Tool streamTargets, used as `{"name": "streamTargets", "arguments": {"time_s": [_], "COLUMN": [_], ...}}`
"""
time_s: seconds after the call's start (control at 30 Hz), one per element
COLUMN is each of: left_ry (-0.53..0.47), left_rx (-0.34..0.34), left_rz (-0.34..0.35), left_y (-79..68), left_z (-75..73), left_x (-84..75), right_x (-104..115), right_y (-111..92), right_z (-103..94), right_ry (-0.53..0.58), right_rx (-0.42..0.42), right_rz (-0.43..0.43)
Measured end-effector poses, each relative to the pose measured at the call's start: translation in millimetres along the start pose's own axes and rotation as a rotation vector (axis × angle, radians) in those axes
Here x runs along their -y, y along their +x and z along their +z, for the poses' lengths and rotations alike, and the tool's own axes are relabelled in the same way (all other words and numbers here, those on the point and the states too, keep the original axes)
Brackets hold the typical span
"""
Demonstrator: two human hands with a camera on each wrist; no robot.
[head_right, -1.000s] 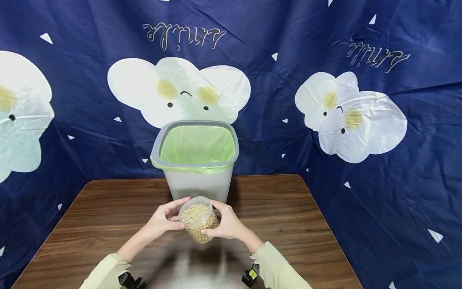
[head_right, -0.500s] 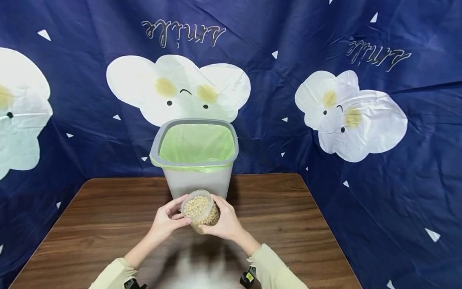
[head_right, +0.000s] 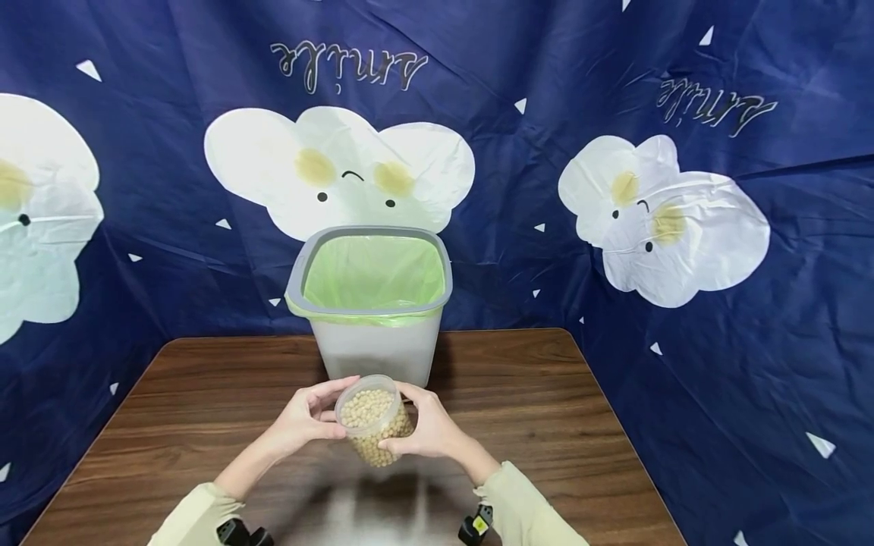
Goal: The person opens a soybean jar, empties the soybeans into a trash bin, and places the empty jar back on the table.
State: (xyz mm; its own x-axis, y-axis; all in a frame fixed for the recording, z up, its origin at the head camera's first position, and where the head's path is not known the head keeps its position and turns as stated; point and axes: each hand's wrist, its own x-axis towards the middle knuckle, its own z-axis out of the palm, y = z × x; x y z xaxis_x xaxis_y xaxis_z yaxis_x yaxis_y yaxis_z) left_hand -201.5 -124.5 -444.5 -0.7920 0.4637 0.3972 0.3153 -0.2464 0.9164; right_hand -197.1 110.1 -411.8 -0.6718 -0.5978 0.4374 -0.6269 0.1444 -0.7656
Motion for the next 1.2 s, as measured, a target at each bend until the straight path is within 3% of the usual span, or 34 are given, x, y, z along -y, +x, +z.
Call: {"name": "streamTargets", "arguments": {"time_s": [0.1, 0.23, 0.33, 0.43, 0.57, 0.77, 0.9, 1.0, 1.2], "left_ry": [0.019, 0.081, 0.111, 0.108, 0.092, 0.01, -0.051, -0.039, 0.069], "left_rx": [-0.049, -0.194, -0.313, -0.375, -0.333, -0.122, -0.004, -0.031, -0.207], "left_rz": [-0.015, -0.051, -0.097, -0.138, -0.111, -0.039, -0.032, -0.024, -0.017], "left_y": [-1.8, -2.5, -1.4, -0.2, -0.2, -0.8, 0.1, 0.0, -0.3], "left_z": [3.5, 12.9, 21.5, 27.1, 24.0, 6.9, 2.0, 4.3, 14.4], "left_x": [2.7, 5.9, 5.1, 1.8, -2.8, -5.6, -4.0, -1.2, 4.8], "right_x": [-1, -6, -19, -34, -42, -40, -37, -30, -5], "right_y": [-1, -1, -2, -3, -4, -4, -3, -3, 1], "right_z": [3.2, 9.3, 15.0, 19.3, 18.0, 8.3, 6.9, 8.1, 10.0], "right_ry": [-0.027, -0.083, -0.124, -0.156, -0.112, 0.005, 0.024, 0.009, -0.054], "right_rx": [-0.026, -0.116, -0.189, -0.232, -0.245, -0.123, -0.037, -0.039, -0.136], "right_rz": [-0.005, -0.027, -0.019, 0.008, 0.028, -0.032, -0.007, 0.004, -0.003]}}
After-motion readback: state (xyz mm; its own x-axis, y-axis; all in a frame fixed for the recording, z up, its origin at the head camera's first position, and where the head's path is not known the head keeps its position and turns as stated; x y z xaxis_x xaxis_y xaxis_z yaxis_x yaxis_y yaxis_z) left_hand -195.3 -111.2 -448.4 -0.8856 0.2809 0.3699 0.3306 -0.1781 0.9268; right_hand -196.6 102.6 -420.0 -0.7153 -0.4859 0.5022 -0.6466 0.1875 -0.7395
